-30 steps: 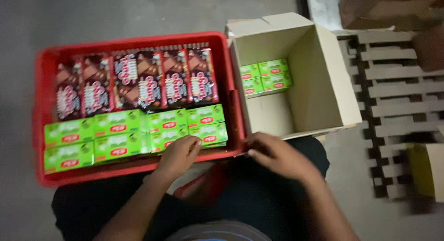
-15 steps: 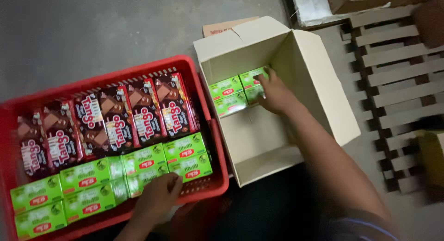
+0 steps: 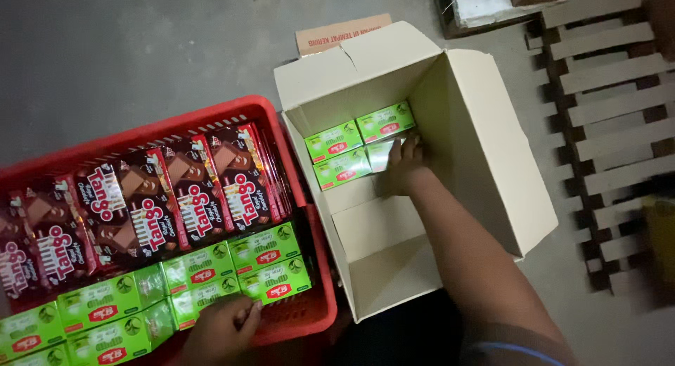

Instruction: The person transfers small green boxes from a red plastic basket into a cardboard box. They arrange the boxes in neat rows inside the cardboard box and then close the flaps.

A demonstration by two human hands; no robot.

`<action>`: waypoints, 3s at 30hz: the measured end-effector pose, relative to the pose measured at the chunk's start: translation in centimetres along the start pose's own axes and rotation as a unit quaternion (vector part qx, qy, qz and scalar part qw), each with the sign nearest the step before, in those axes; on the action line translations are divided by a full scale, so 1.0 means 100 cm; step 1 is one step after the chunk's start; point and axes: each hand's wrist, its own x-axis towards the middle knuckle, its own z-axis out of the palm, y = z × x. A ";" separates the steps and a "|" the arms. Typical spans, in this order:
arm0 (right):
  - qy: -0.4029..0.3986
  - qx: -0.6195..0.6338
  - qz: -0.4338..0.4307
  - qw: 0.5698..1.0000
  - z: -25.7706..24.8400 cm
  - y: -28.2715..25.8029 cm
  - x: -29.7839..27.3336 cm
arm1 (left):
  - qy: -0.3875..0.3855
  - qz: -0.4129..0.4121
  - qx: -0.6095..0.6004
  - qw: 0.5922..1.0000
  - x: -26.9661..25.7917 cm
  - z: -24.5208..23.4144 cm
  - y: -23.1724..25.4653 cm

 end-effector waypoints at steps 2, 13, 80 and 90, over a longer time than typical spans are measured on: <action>0.025 -0.031 -0.010 0.999 -0.007 0.003 -0.014 | -0.002 0.014 -0.002 1.000 0.000 0.000 -0.002; 0.277 -0.221 -0.181 0.917 0.005 0.053 0.031 | -0.003 -0.009 0.012 1.000 -0.001 -0.004 0.005; 0.323 -0.151 -0.375 0.856 0.216 -0.093 -0.251 | 0.117 0.073 0.193 0.971 -0.006 -0.095 -0.057; 0.257 -0.130 -0.362 0.886 0.212 -0.097 -0.257 | 0.163 0.069 0.228 0.957 0.007 -0.076 -0.070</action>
